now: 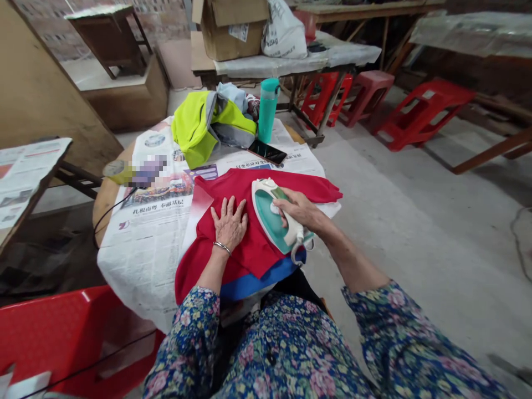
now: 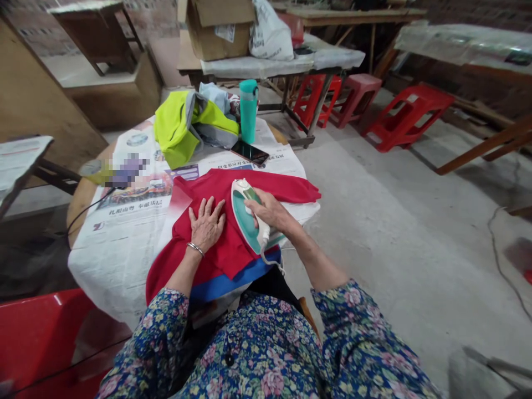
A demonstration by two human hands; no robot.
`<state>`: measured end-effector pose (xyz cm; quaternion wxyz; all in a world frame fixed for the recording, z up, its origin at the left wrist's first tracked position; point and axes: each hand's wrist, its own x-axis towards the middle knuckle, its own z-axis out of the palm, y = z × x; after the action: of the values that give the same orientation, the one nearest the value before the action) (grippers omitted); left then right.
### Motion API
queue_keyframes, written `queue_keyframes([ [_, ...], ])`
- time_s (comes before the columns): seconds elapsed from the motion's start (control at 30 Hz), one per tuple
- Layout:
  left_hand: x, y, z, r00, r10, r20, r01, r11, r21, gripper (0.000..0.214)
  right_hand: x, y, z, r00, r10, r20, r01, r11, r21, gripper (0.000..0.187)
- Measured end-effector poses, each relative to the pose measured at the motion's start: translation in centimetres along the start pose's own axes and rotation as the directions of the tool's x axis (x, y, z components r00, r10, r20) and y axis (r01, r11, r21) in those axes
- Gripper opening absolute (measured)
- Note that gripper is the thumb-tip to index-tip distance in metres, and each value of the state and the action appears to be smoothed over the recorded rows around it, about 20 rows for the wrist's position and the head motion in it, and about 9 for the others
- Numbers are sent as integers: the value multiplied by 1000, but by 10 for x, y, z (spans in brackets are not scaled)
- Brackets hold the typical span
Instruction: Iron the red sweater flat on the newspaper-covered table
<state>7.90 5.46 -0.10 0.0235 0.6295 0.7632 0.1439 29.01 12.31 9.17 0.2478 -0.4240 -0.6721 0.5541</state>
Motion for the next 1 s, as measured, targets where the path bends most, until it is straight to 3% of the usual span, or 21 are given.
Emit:
queue_keyframes([
  [0.17,1,1,-3,1000,1,2,-1,1000,4,57,66,-16,9,998,11,-58,-7,997,71,22],
  [0.3,3,2,-3,1000,-26,5,26,1000,6,61,82,-26,11,997,31,-68,-24,995,102,23],
  [0.43,4,2,-3,1000,-25,2,25,1000,9,63,50,-21,4,1000,18,15,-19,996,89,25],
  [0.6,4,1,-2,1000,-20,-8,20,1000,-3,63,-30,-3,-3,997,37,65,-38,999,22,6],
  [0.73,4,0,2,1000,-16,-23,16,1000,-10,62,-80,4,-2,990,70,126,-79,995,67,17],
  [0.87,3,0,3,1000,-14,-15,14,1000,-5,62,-79,3,-3,993,68,101,-75,995,68,23],
  [1.0,1,1,0,1000,-4,-4,4,1000,-3,64,-31,-2,-1,1000,30,-3,-29,999,35,8],
])
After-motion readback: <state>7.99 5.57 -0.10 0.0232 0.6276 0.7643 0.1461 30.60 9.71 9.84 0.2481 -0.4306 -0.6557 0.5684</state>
